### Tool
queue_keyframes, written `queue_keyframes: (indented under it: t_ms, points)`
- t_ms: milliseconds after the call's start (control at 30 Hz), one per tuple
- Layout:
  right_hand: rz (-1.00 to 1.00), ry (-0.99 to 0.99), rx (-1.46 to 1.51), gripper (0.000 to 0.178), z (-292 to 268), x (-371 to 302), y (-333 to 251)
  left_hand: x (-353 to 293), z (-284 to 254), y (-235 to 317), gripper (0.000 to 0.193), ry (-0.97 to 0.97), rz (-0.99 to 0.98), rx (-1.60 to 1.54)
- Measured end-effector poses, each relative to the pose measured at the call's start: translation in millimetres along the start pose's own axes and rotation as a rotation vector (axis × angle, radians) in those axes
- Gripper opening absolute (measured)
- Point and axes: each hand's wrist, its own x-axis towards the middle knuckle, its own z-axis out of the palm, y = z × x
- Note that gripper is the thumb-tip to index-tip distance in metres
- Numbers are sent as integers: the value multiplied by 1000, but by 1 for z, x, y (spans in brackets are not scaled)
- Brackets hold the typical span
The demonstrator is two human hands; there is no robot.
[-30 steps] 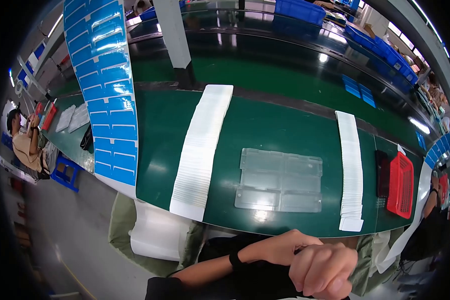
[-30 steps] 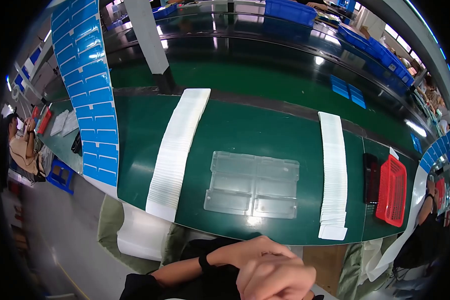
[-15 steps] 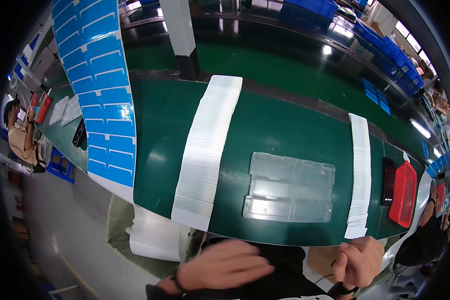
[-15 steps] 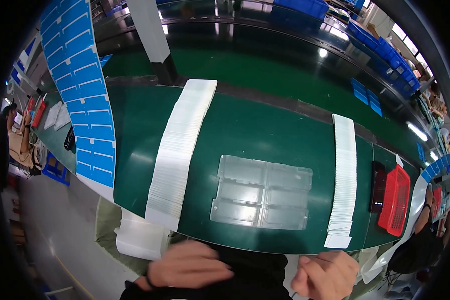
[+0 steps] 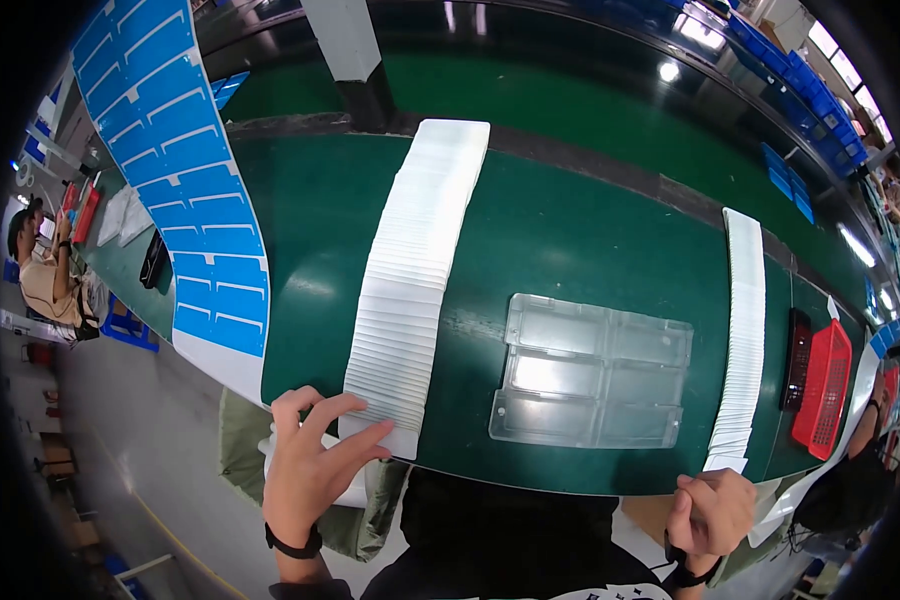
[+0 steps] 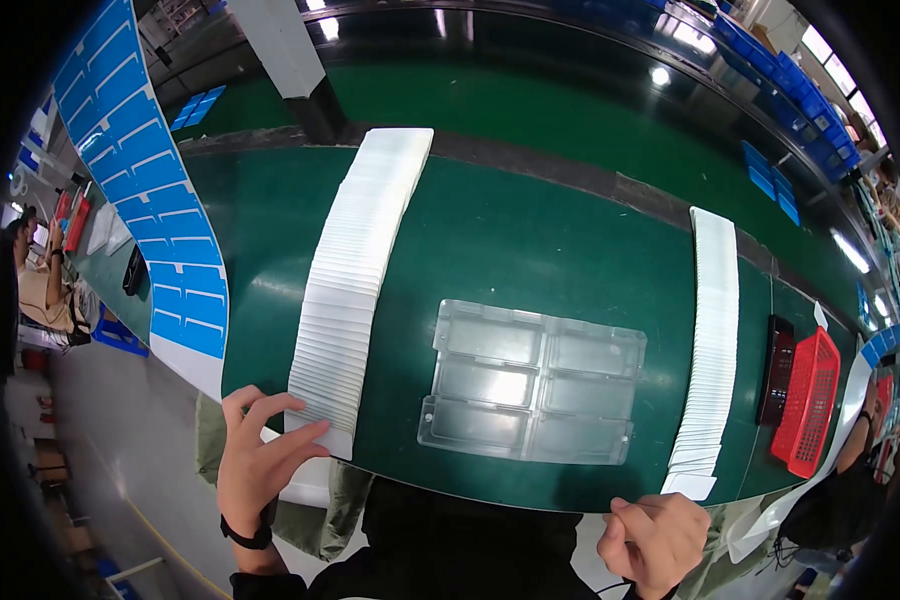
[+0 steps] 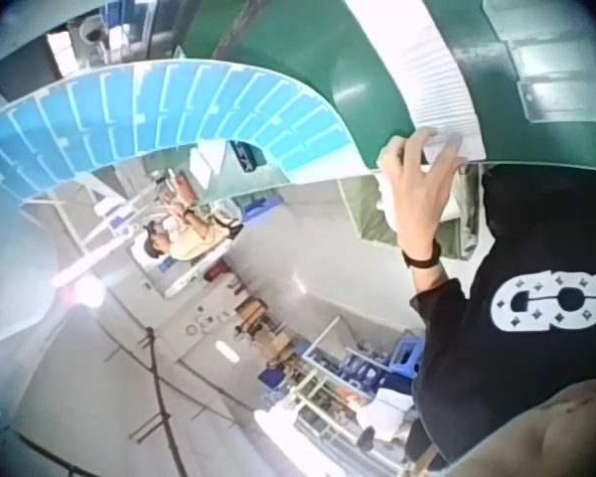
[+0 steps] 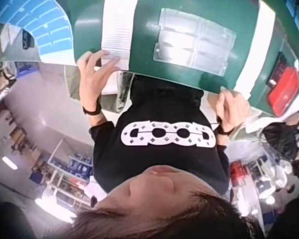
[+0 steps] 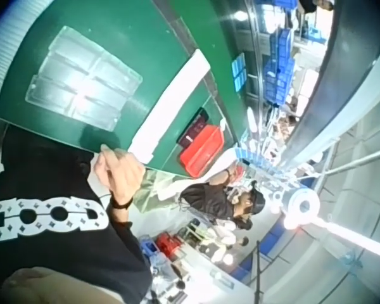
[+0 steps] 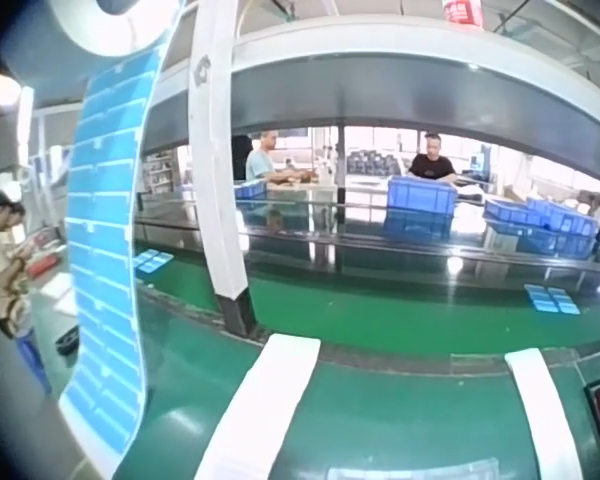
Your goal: Manually assemble plastic components and apply adhesive strips or labels at a factory workbench.
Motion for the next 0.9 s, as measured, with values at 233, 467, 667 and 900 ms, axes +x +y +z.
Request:
queue_keyframes:
  t_ms: [233,467,667,900]
  points:
    - [32,-27,52,10,1,-1,6,14,-9,4,36,-101,-24,-32]
    - [37,18,4,11,2,-8,12,28,-17,8,31,-210,-22,-41]
    - [74,37,12,11,0,-12,17,41,-25,12,23,-288,36,-48]
    - [143,47,-99,20,-27,-21,30,32,-25,18,22,-255,68,-359]
